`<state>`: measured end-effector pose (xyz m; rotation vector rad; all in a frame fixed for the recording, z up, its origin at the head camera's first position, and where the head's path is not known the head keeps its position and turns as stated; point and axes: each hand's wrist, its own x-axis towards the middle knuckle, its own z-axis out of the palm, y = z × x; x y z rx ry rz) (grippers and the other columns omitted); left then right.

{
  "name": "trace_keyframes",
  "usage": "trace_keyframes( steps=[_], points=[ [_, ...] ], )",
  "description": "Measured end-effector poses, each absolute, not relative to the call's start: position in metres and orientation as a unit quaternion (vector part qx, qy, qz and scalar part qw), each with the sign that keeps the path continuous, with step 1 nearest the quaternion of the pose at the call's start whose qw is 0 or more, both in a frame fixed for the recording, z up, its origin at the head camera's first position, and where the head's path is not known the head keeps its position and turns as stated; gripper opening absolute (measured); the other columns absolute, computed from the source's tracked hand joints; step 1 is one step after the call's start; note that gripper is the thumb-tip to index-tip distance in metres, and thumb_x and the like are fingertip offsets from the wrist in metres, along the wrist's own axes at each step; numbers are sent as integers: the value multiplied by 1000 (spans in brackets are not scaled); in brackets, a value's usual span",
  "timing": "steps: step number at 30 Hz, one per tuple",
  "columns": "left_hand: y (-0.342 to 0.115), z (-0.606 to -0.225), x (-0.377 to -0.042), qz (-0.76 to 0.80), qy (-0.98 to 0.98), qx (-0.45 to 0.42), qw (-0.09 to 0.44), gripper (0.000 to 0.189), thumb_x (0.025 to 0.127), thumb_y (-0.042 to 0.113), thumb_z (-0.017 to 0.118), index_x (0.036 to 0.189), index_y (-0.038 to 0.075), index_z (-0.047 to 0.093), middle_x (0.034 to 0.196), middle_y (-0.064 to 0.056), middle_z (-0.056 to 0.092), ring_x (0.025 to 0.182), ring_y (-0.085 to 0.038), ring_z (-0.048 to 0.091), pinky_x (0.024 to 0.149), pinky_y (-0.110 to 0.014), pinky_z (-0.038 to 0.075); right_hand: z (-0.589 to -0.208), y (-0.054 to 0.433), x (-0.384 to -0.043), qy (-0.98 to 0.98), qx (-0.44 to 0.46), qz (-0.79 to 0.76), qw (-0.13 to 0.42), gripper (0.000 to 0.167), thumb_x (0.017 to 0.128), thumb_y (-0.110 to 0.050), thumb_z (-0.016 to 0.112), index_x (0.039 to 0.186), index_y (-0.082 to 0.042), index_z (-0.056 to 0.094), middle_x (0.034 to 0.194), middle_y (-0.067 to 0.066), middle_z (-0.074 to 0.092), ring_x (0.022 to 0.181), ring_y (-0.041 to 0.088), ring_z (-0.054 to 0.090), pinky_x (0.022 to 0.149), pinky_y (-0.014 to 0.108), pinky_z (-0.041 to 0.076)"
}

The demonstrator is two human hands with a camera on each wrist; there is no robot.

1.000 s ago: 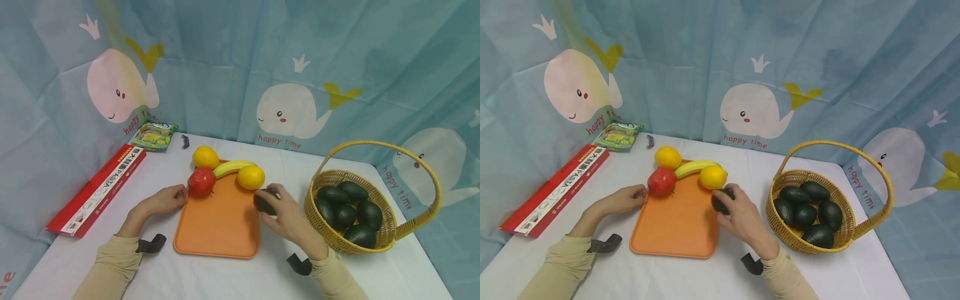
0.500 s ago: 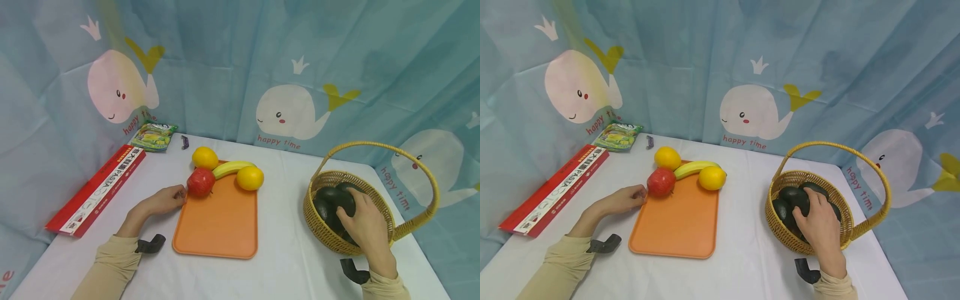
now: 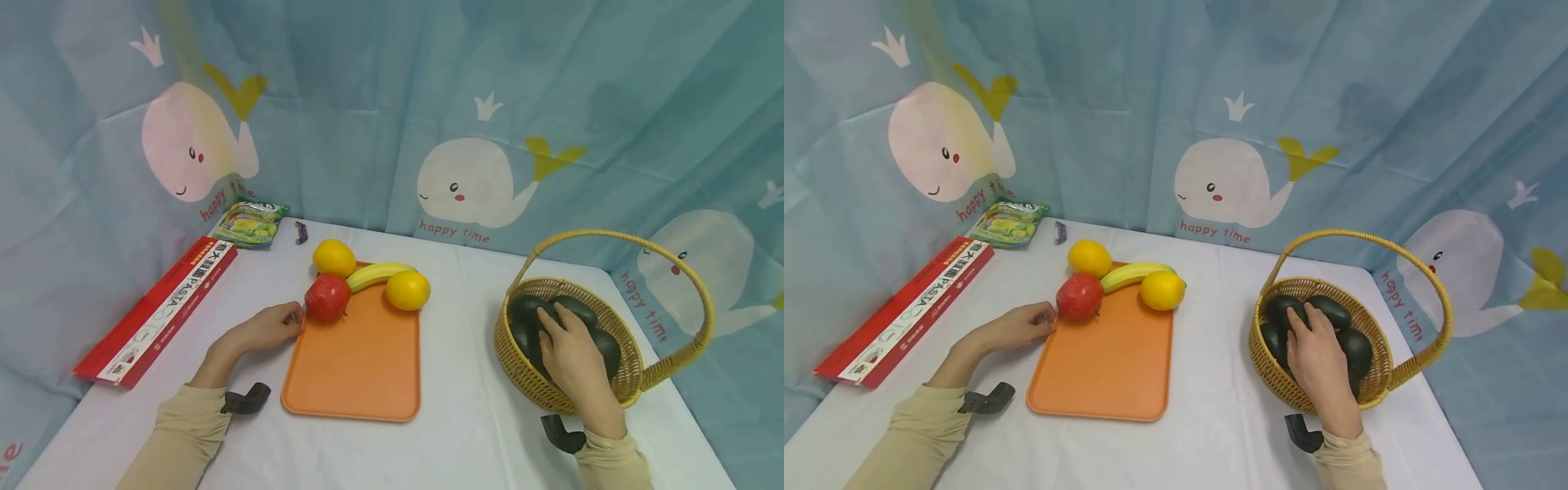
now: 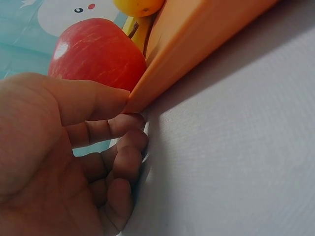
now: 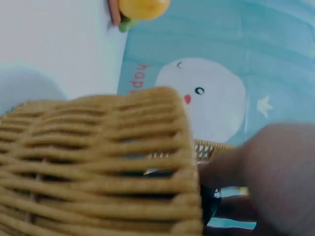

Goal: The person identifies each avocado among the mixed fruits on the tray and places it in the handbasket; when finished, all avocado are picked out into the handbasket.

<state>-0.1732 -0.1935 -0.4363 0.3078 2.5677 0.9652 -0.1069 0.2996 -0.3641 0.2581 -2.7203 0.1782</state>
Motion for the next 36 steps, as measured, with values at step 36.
trace_keyframes(
  steps=[36],
  points=[
    [-196, -434, -172, 345, 914, 104, 189, 17, 91, 18, 55, 104, 7, 55, 87, -6, 56, 83, -19, 51, 71, -31, 40, -365, 306, -118, -967, 86, 65, 231, 49, 67, 9, 78, 113, 0, 63, 129, 31, 48, 115, 53, 44, 85, 65, 42]
  ],
)
